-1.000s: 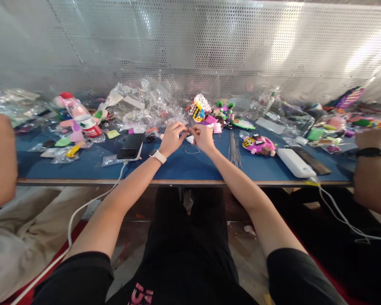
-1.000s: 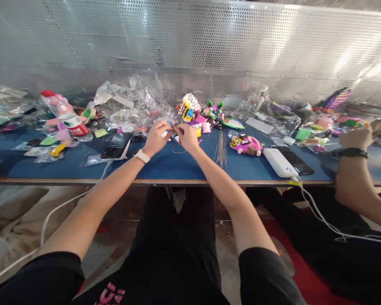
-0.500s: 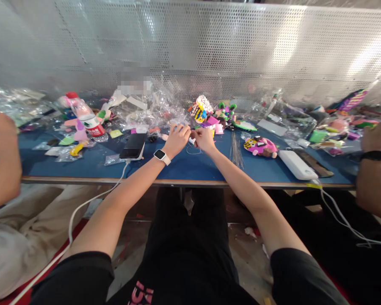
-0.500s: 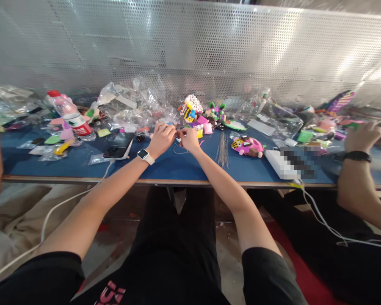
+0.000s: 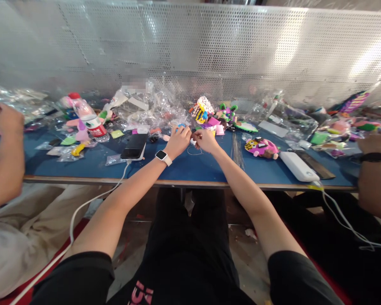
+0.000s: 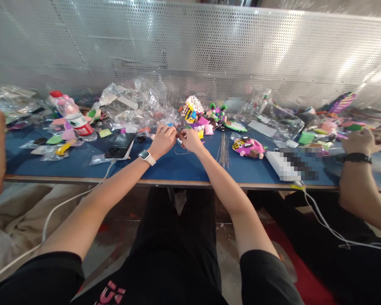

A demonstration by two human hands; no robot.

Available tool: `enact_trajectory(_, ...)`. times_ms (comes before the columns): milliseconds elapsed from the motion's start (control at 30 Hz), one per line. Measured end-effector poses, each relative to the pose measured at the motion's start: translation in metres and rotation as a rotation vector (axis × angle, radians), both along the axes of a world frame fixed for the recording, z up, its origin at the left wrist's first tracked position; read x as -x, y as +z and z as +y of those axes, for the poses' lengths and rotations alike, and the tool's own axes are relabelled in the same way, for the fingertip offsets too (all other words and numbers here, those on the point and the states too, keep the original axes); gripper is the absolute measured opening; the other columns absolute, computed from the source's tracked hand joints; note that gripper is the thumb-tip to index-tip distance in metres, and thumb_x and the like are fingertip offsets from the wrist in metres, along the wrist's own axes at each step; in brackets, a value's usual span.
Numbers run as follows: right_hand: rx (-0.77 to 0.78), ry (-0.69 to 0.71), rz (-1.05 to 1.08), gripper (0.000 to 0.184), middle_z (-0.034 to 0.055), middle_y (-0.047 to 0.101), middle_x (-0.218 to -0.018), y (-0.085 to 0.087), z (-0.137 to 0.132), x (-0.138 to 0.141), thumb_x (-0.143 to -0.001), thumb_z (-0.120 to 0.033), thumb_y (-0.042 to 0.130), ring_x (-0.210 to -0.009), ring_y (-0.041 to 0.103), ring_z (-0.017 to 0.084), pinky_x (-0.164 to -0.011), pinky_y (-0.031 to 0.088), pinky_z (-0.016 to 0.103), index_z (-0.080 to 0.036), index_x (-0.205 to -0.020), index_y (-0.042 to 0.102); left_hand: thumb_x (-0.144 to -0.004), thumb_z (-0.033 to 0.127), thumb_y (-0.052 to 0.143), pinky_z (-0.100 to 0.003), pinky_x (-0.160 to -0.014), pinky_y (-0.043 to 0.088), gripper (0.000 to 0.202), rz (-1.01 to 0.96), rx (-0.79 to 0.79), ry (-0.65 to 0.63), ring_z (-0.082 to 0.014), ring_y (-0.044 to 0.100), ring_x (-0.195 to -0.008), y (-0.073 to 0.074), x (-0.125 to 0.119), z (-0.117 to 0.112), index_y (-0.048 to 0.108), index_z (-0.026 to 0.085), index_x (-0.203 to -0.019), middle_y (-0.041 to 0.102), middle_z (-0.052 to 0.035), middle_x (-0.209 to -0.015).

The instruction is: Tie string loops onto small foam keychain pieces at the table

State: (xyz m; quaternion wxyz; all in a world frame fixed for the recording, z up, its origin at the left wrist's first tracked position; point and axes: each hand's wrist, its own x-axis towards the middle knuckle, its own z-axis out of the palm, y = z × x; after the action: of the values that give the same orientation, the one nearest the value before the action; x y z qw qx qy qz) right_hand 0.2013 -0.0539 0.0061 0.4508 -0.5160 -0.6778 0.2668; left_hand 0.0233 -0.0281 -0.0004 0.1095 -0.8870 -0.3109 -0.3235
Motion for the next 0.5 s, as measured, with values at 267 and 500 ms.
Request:
enact_trajectory(267,0.114,-0.003,0.089,0.031,0.0009,0.064,-0.05,0.0,-0.001,0.003,-0.095,-0.015,0.072,-0.045,0.068,0.019,-0.042,0.052,0.024,-0.02,-0.067,0.06,-0.105,0.01,0.037,-0.06,-0.113,0.041,0.038,0.156,-0.075,0.093,-0.0379,0.061,-0.124,-0.001,-0.007,-0.006,0.073,0.009,-0.116,0.069,-0.0248,-0.126)
enact_trajectory(500,0.308,-0.024,0.38,0.03,0.0029,0.067,-0.059,-0.001,0.001,0.011,-0.093,-0.015,0.078,-0.047,0.067,0.016,-0.044,0.056,0.023,-0.017,-0.068,0.062,-0.106,0.007,0.032,-0.058,-0.114,0.044,0.043,0.252,-0.164,0.156,-0.0359,0.064,-0.124,0.002,-0.01,-0.011,0.074,0.01,-0.116,0.071,-0.0231,-0.126)
